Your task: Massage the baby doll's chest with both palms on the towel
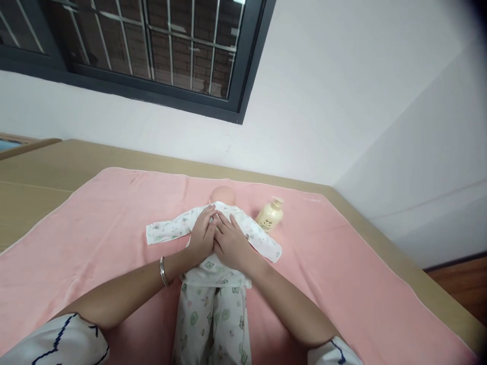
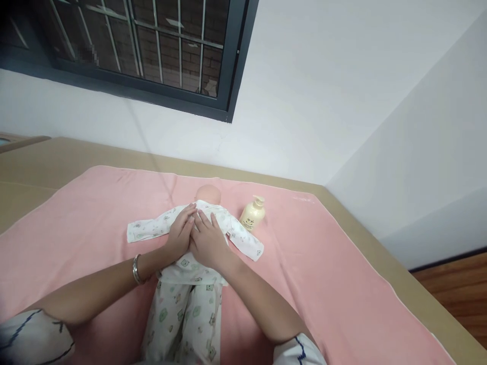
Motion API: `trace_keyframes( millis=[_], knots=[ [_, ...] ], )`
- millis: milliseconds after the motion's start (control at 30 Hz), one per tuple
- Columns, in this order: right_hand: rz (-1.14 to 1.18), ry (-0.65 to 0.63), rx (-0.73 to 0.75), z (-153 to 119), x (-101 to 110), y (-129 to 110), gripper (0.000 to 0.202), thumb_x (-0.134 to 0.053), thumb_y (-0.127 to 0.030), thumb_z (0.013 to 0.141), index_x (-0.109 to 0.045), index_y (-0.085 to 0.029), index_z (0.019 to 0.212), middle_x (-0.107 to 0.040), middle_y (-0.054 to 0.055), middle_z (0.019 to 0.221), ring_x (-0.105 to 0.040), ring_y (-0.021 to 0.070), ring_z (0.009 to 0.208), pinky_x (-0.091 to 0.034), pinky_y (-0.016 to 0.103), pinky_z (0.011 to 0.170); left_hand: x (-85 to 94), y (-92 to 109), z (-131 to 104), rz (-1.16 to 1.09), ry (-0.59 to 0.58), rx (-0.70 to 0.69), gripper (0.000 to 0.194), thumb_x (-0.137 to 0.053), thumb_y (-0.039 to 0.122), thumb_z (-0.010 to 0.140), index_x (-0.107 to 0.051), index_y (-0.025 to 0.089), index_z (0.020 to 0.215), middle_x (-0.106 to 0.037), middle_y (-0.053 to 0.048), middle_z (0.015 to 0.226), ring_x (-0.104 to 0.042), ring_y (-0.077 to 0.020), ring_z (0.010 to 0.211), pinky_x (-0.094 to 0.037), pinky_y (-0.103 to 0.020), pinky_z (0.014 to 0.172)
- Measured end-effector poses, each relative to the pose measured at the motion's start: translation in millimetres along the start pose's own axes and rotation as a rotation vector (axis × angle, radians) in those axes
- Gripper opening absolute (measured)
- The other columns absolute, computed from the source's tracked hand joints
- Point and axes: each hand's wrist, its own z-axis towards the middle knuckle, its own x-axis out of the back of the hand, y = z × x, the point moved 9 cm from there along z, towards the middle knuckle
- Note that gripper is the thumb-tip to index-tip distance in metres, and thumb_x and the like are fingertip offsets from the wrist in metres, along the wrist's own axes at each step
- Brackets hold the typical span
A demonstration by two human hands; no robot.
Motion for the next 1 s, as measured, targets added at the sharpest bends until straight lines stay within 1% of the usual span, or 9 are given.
trace_keyframes(
  millis=[133, 233, 467, 533, 600, 733, 867, 933, 1000],
  knots=[
    [0.072, -0.016, -0.008, 5.4, 2.7, 11.2, 0.052, -0.049, -0.026, 0.09, -0.045, -0.017, 0.142, -0.039, 0.011, 0.151, -0.019, 0.0265, 0.147, -0.015, 0.052, 0.119, -3.3, 4.7, -0.4, 0.056, -0.029, -0.083, 0.038, -0.036, 0.032, 0.096, -0.054, 0.018, 0.126, -0.054, -0.012, 0.139, -0.043, -0.0241, 0.135, -0.03, -0.05, 0.116],
    [0.118, 0.003, -0.073, 6.0, 0.2, 20.6, 0.055, -0.046, -0.026, 0.091, -0.04, -0.016, 0.145, -0.033, 0.01, 0.155, -0.015, 0.0261, 0.148, -0.014, 0.051, 0.119, -4.3, 2.3, -0.1, 0.087, -0.029, -0.097, 0.039, -0.035, 0.032, 0.097, -0.053, 0.017, 0.128, -0.054, -0.013, 0.139, -0.043, -0.0243, 0.135, -0.031, -0.051, 0.115],
    [0.162, 0.069, -0.392, 0.8, -8.6, 60.3, 0.058, -0.033, -0.039, 0.099, -0.031, -0.011, 0.149, -0.025, 0.015, 0.157, -0.016, 0.0275, 0.147, -0.02, 0.051, 0.118, -7.5, -3.5, -2.9, 0.137, -0.048, -0.056, 0.037, -0.038, 0.029, 0.095, -0.053, 0.018, 0.127, -0.052, -0.013, 0.14, -0.041, -0.0257, 0.136, -0.03, -0.052, 0.115],
    [0.107, 0.074, -0.444, -3.5, -10.0, 56.8, 0.06, -0.035, -0.037, 0.098, -0.03, -0.005, 0.148, -0.024, 0.02, 0.156, -0.017, 0.0298, 0.147, -0.021, 0.051, 0.118, -7.4, -10.0, -1.1, 0.147, -0.053, -0.017, 0.04, -0.039, 0.028, 0.094, -0.05, 0.017, 0.131, -0.051, -0.014, 0.141, -0.041, -0.0256, 0.136, -0.031, -0.052, 0.115],
    [0.037, 0.071, -0.421, -7.3, -10.7, 41.5, 0.058, -0.036, -0.032, 0.097, -0.033, -0.002, 0.146, -0.028, 0.022, 0.154, -0.018, 0.0313, 0.146, -0.02, 0.052, 0.118, -6.7, -19.8, 3.8, 0.168, -0.065, 0.031, 0.043, -0.04, 0.028, 0.093, -0.049, 0.017, 0.133, -0.052, -0.014, 0.14, -0.044, -0.0261, 0.134, -0.032, -0.051, 0.114],
    [0.0, 0.086, -0.318, -10.0, -7.6, 18.3, 0.051, -0.035, -0.028, 0.097, -0.04, -0.007, 0.144, -0.036, 0.018, 0.151, -0.021, 0.0306, 0.146, -0.022, 0.053, 0.117, -7.3, -33.8, 12.9, 0.251, -0.118, 0.075, 0.044, -0.041, 0.031, 0.092, -0.052, 0.016, 0.132, -0.054, -0.013, 0.139, -0.044, -0.0278, 0.134, -0.031, -0.052, 0.115],
    [0.105, 0.051, -0.405, -3.3, -6.2, 49.2, 0.052, -0.029, -0.032, 0.1, -0.038, -0.008, 0.145, -0.036, 0.016, 0.152, -0.025, 0.028, 0.145, -0.024, 0.049, 0.117, -15.9, -22.6, 2.2, 0.369, -0.176, -0.015, 0.047, -0.036, 0.03, 0.094, -0.049, 0.012, 0.135, -0.048, -0.016, 0.145, -0.036, -0.0281, 0.14, -0.026, -0.052, 0.117],
    [0.137, 0.035, -0.475, -0.3, -6.6, 68.8, 0.057, -0.03, -0.038, 0.099, -0.035, -0.005, 0.146, -0.033, 0.018, 0.153, -0.025, 0.029, 0.144, -0.025, 0.047, 0.117, -20.6, -15.4, -7.1, 0.421, -0.199, -0.055, 0.049, -0.036, 0.029, 0.094, -0.047, 0.01, 0.137, -0.044, -0.018, 0.148, -0.033, -0.029, 0.142, -0.025, -0.052, 0.117],
    [0.126, 0.038, -0.512, 0.5, -6.4, 76.6, 0.06, -0.031, -0.04, 0.099, -0.033, -0.004, 0.146, -0.033, 0.02, 0.153, -0.026, 0.0303, 0.144, -0.026, 0.047, 0.116, -22.6, -12.9, -11.1, 0.441, -0.215, -0.067, 0.049, -0.037, 0.029, 0.094, -0.045, 0.01, 0.138, -0.042, -0.018, 0.149, -0.032, -0.0296, 0.142, -0.025, -0.053, 0.117]
  ],
)
